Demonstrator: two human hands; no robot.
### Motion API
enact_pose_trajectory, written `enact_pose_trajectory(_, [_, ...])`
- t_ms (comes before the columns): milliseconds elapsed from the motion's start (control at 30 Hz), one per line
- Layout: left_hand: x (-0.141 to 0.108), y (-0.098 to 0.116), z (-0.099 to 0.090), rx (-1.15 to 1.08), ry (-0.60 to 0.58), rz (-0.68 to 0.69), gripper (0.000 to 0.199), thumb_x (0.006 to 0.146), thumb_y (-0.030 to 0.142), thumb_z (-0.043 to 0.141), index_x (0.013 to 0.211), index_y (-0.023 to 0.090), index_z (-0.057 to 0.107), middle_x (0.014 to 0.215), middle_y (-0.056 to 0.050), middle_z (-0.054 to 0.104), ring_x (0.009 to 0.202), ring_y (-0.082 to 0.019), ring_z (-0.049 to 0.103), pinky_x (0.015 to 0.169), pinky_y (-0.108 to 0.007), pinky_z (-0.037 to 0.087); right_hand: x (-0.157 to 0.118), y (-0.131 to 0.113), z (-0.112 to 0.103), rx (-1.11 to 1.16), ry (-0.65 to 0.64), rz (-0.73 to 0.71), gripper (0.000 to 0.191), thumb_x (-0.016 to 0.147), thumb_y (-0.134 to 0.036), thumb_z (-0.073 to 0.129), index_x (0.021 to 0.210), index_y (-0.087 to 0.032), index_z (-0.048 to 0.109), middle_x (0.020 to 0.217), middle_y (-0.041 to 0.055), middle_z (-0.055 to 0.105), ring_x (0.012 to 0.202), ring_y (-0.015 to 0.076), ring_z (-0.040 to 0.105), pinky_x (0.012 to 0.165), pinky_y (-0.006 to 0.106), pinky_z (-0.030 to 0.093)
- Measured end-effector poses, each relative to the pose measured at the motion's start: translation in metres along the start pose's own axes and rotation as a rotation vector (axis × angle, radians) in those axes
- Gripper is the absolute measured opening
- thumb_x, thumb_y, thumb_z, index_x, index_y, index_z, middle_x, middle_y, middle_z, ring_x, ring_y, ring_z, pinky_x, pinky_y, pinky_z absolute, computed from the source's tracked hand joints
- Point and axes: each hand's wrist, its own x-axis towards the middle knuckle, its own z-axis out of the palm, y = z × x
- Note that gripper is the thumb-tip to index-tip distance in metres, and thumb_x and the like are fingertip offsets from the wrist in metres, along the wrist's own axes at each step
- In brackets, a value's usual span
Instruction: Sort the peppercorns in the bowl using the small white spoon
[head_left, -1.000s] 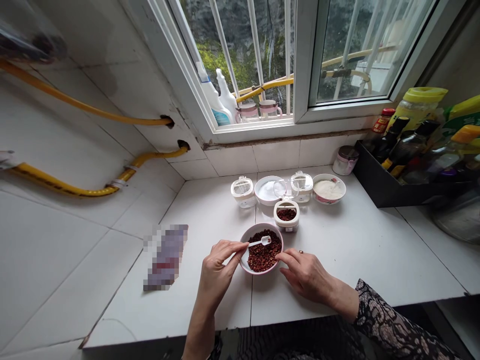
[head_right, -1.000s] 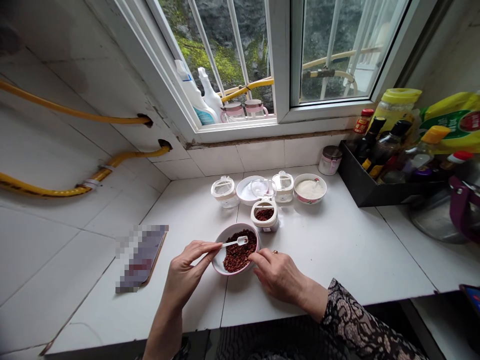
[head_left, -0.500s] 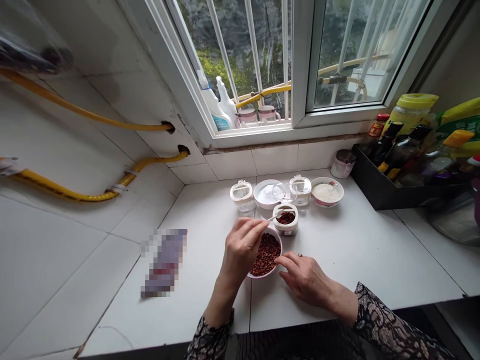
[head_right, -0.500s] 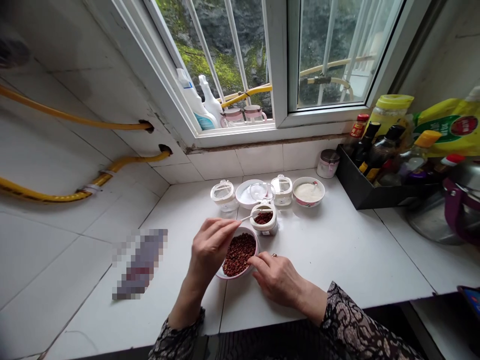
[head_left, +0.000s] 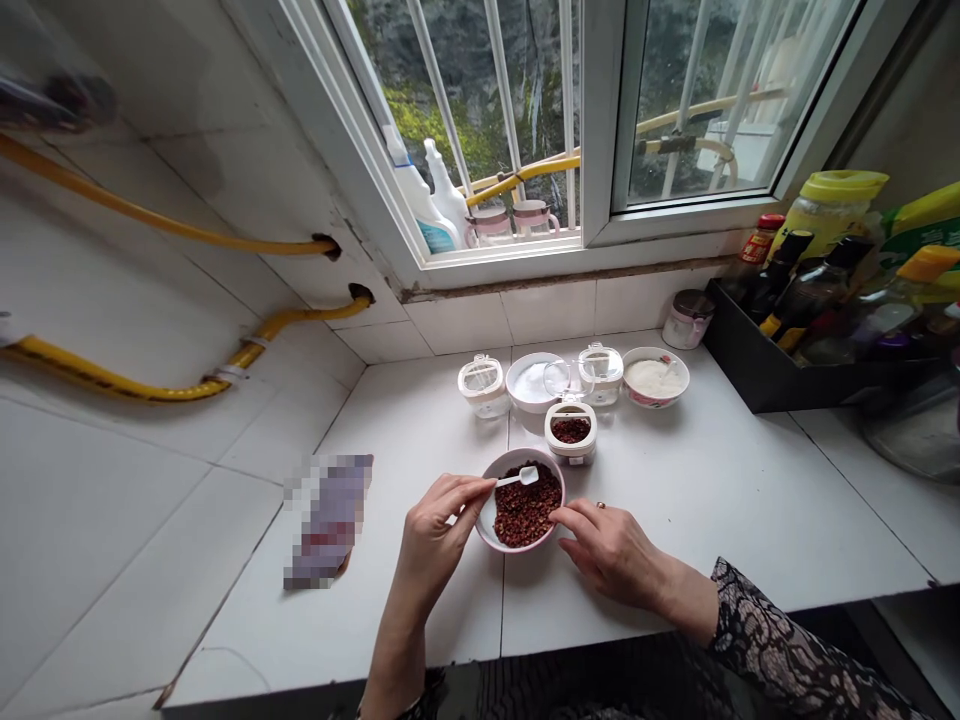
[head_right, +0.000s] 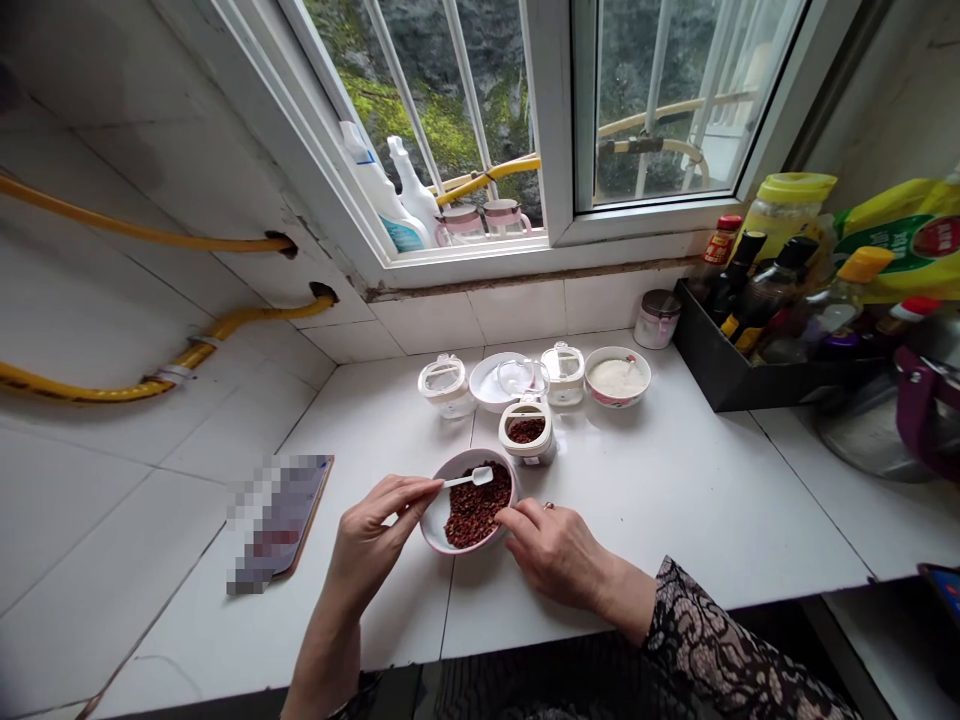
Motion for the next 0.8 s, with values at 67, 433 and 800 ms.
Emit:
enact_pose_trajectory(67, [-0.005,-0.005,0.0,0.017,-0.058,0.002,0.017,0.096,0.022,0.062,0.099,0.024,0.078,0.086,-0.004,0.077,0.078,-0.018,0.07,0.068,-0.029,0.057,0.0,0.0,0.0,-0.003,0.013,-0.005,0.03,0.099,-0.014,0.047,0.129,-0.016,0.048,0.103,0.0108,0.07,0.079,0.019,0.07,0.064,0.028,0.056])
enact_pose_trajectory(433, [-0.006,-0.004,0.01,-0.006,-0.018,0.01,0.016,0.095,0.019,0.064,0.1,0.025,0.078,0.088,-0.003,0.078,0.079,-0.018,0.069,0.071,-0.03,0.057,-0.001,0.001,0.002,-0.008,0.015,-0.007,0.029,0.099,-0.014,0.047,0.128,-0.016,0.048,0.103,0.0105,0.071,0.079,0.0193,0.071,0.063,0.028,0.057])
enact_pose_trajectory(800, [-0.01,-0.003,0.001,-0.023,0.0,-0.052,0.015,0.095,0.024,0.065,0.099,0.026,0.079,0.087,-0.003,0.078,0.079,-0.019,0.069,0.07,-0.031,0.057,-0.001,0.001,0.001,0.011,-0.007,0.0,0.034,0.097,-0.013,0.049,0.131,-0.017,0.046,0.104,0.0117,0.07,0.081,0.02,0.071,0.064,0.028,0.057])
